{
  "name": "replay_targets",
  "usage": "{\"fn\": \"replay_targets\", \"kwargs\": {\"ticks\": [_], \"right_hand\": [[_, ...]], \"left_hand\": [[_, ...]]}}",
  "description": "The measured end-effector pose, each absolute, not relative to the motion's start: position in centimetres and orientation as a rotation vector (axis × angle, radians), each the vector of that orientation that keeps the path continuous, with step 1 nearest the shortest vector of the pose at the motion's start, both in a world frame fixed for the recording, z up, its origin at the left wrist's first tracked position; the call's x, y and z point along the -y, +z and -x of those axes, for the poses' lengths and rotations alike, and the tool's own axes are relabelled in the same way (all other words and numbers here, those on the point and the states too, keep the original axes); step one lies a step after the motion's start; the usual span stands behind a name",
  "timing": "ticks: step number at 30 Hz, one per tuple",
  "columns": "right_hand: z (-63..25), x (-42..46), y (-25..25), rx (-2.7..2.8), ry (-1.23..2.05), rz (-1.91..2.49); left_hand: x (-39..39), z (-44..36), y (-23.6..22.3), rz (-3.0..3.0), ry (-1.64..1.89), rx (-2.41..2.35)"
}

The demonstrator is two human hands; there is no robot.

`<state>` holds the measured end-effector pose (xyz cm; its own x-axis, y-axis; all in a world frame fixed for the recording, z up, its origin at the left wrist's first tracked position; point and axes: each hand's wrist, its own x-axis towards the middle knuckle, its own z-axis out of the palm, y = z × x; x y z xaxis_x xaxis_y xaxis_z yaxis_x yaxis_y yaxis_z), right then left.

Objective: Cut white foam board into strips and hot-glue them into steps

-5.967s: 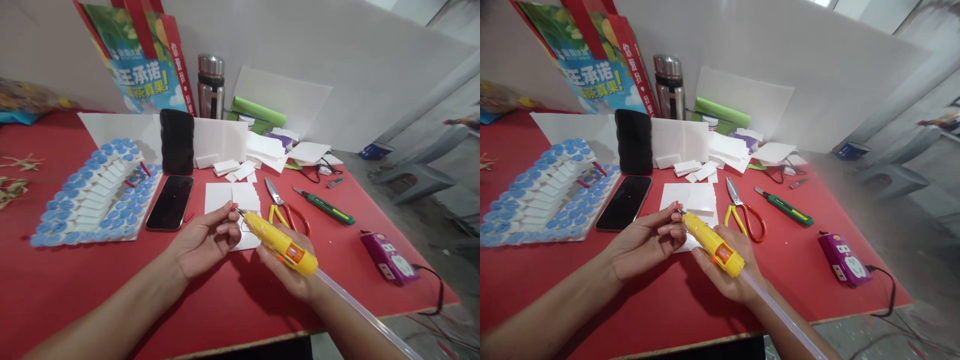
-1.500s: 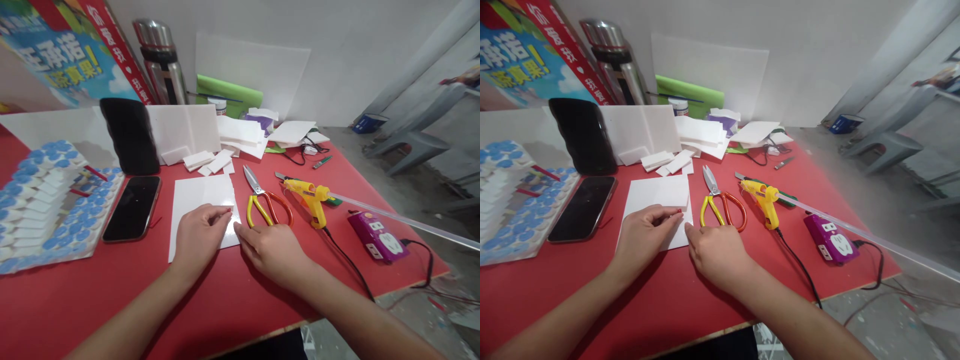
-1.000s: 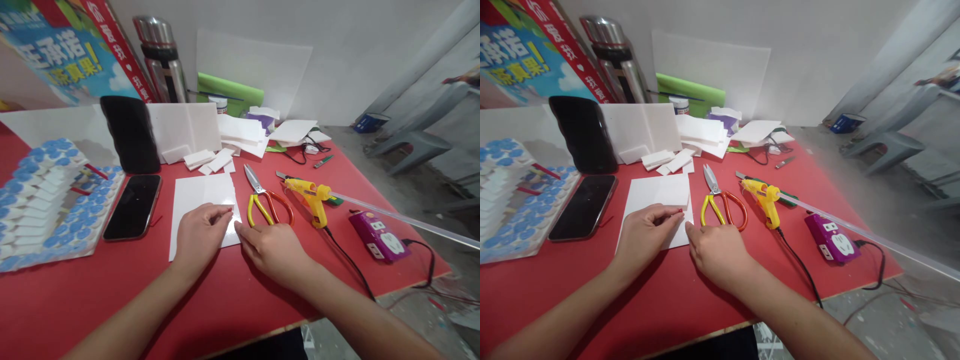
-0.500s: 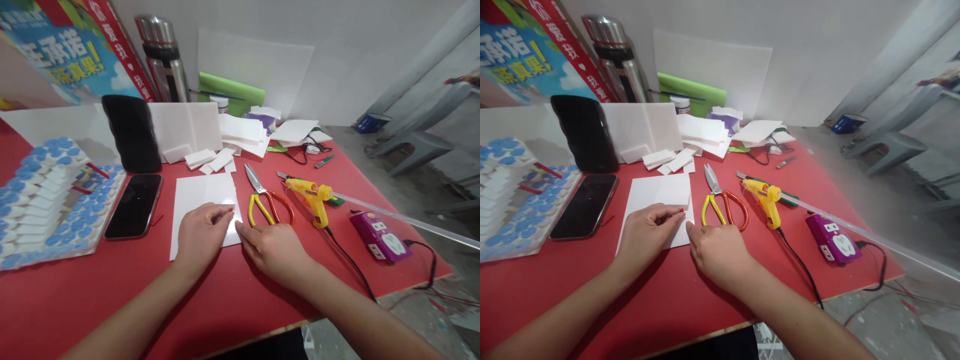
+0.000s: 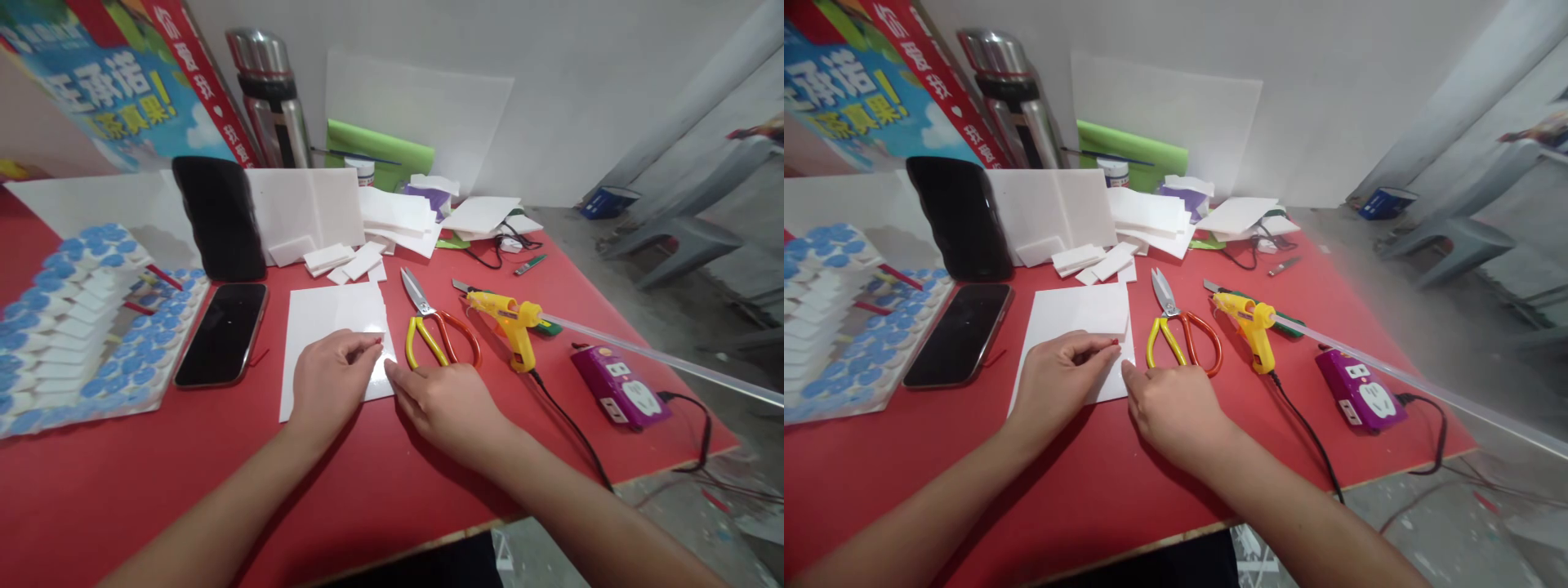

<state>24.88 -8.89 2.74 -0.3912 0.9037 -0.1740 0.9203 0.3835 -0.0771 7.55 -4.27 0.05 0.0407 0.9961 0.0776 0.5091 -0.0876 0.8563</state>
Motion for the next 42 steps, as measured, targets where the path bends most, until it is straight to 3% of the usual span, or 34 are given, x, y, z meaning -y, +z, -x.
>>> {"fn": "replay_targets", "kwargs": {"ticks": [42], "right_hand": [[-24.77, 8.97, 3.16, -2.526, -0.252, -1.708]], "left_hand": [[4.32, -7.67, 0.6, -1.728, 0.941, -1.563]]}}
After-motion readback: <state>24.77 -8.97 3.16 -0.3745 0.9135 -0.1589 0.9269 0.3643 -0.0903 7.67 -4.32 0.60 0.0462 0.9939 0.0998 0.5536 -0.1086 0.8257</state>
